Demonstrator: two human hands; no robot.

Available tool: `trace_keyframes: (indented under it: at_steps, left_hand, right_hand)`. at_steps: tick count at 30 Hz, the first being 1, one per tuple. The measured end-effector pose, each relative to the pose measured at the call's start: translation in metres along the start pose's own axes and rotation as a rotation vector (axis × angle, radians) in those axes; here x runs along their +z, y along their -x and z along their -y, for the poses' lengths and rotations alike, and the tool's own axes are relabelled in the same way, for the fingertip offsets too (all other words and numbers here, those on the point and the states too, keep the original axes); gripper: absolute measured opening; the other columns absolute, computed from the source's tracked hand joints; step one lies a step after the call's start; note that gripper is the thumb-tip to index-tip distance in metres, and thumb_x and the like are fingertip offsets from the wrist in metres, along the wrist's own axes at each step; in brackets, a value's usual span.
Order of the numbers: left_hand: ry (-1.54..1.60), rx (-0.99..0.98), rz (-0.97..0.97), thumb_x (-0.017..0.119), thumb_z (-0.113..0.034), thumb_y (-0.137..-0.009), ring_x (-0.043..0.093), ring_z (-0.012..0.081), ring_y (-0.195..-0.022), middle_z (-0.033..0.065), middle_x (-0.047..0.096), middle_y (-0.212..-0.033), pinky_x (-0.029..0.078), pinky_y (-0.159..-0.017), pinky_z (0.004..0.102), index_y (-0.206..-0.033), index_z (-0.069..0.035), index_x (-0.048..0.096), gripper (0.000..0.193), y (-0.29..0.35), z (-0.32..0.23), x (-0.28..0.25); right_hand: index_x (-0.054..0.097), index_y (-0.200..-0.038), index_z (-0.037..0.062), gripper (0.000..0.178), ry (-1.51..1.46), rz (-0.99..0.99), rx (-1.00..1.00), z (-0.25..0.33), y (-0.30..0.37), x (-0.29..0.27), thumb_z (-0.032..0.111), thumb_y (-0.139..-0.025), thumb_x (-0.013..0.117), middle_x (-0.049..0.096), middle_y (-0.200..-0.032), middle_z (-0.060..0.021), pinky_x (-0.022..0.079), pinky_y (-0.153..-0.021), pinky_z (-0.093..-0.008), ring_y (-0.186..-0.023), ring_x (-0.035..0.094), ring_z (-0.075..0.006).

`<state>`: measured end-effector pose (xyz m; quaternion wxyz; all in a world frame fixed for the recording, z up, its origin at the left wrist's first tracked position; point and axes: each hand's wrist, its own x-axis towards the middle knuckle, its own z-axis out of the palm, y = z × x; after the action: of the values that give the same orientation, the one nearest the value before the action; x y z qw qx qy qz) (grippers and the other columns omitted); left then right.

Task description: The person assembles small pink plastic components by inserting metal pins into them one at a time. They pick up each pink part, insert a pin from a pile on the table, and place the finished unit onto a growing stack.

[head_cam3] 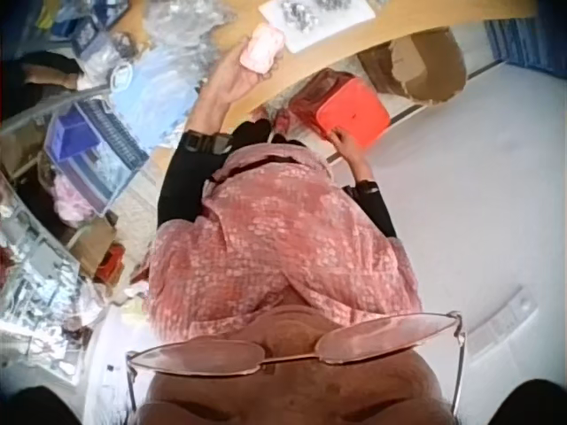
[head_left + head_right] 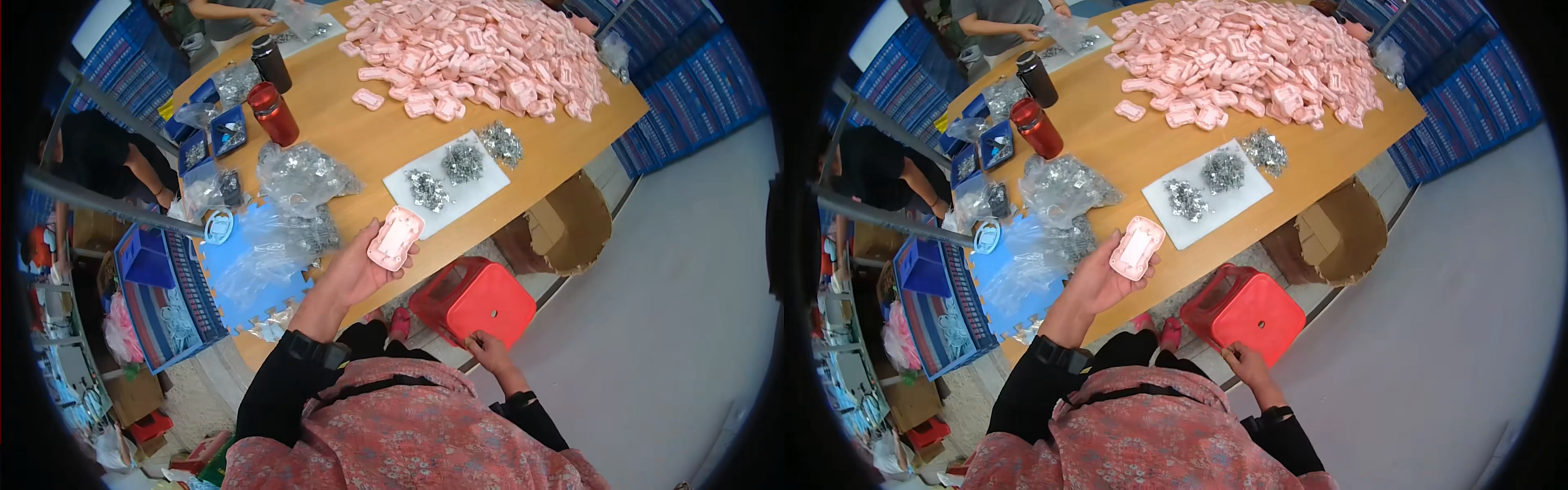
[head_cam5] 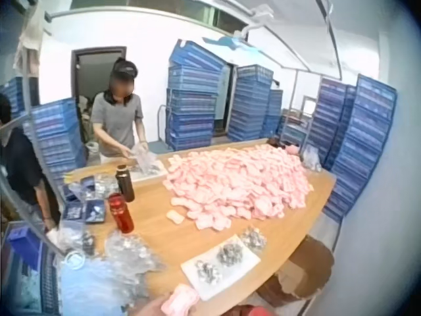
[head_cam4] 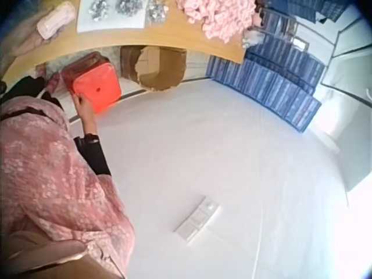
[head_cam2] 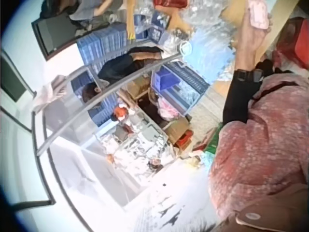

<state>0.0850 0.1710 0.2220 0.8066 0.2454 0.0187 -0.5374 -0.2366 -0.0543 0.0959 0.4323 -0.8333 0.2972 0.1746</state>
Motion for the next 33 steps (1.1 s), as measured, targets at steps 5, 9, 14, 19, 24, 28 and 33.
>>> trace_keyframes:
  at_steps: [5,9,14,19,24,28,33]
  left_hand:
    - [0.021,-0.077,-0.015,0.033,-0.034,-0.106,0.064,0.0243,-0.09,0.0174,0.065,-0.11,0.053,-0.071,0.0321,-0.134,-0.003,0.049,0.045,-0.015,-0.007,-0.016]
    - [-0.039,-0.087,-0.067,0.032,-0.034,-0.106,0.064,0.0233,-0.09,0.0178,0.064,-0.112,0.052,-0.07,0.0307,-0.135,-0.003,0.048,0.045,-0.018,-0.011,-0.021]
    - [-0.124,-0.139,-0.11,0.029,-0.039,-0.107,0.064,0.0217,-0.092,0.0146,0.065,-0.113,0.05,-0.075,0.0301,-0.135,-0.002,0.049,0.05,-0.004,-0.018,-0.033]
    - [-0.168,-0.196,-0.134,0.029,-0.039,-0.108,0.064,0.0211,-0.093,0.0142,0.065,-0.114,0.05,-0.076,0.0309,-0.136,0.0,0.048,0.052,-0.011,-0.006,-0.043]
    - [-0.287,-0.378,-0.107,0.028,-0.042,-0.107,0.066,0.0232,-0.091,0.0162,0.065,-0.112,0.053,-0.077,0.033,-0.134,0.002,0.049,0.056,-0.03,0.008,-0.019]
    - [-0.308,-0.479,-0.025,0.029,-0.048,-0.106,0.066,0.0251,-0.091,0.0175,0.064,-0.112,0.054,-0.078,0.0336,-0.136,0.003,0.045,0.061,-0.065,0.018,-0.016]
    - [-0.513,-0.555,-0.17,0.031,-0.05,-0.105,0.066,0.0257,-0.091,0.0191,0.064,-0.112,0.054,-0.08,0.0354,-0.137,0.001,0.044,0.062,-0.121,0.018,0.002]
  right_hand:
    - [0.064,-0.091,0.0019,0.027,-0.116,-0.061,0.026,0.036,-0.015,-0.01,0.028,-0.093,0.067,0.055,-0.069,-0.0011,0.043,-0.06,-0.0284,-0.065,0.049,-0.0086]
    - [0.063,-0.091,0.0021,0.026,-0.059,-0.089,-0.011,0.029,-0.038,-0.01,0.027,-0.095,0.065,0.053,-0.072,0.0017,0.042,-0.061,-0.0259,-0.067,0.048,-0.0072]
    - [0.064,-0.093,0.0044,0.022,-0.369,-0.105,-0.139,0.079,-0.077,-0.017,0.026,-0.098,0.061,0.055,-0.072,0.0039,0.044,-0.061,-0.0249,-0.068,0.051,-0.006]
    - [0.063,-0.122,0.0038,0.033,-0.592,0.058,-0.192,0.185,-0.092,-0.05,0.026,-0.098,0.06,0.061,-0.087,0.0023,0.042,-0.057,-0.0196,-0.072,0.053,-0.0036]
    - [0.059,-0.126,0.0032,0.038,-0.737,0.311,-0.116,0.21,-0.104,-0.085,0.027,-0.096,0.062,0.062,-0.091,0.0028,0.039,-0.054,-0.0184,-0.072,0.053,-0.0032]
    - [0.063,-0.119,0.004,0.033,-0.762,0.372,-0.029,0.17,-0.123,-0.108,0.028,-0.097,0.06,0.061,-0.086,0.0032,0.037,-0.054,-0.018,-0.07,0.052,-0.0032]
    - [0.065,-0.105,0.004,0.026,-0.875,0.043,0.121,0.078,-0.156,-0.182,0.027,-0.093,0.062,0.058,-0.074,0.0005,0.032,-0.047,-0.0203,-0.056,0.046,-0.0058]
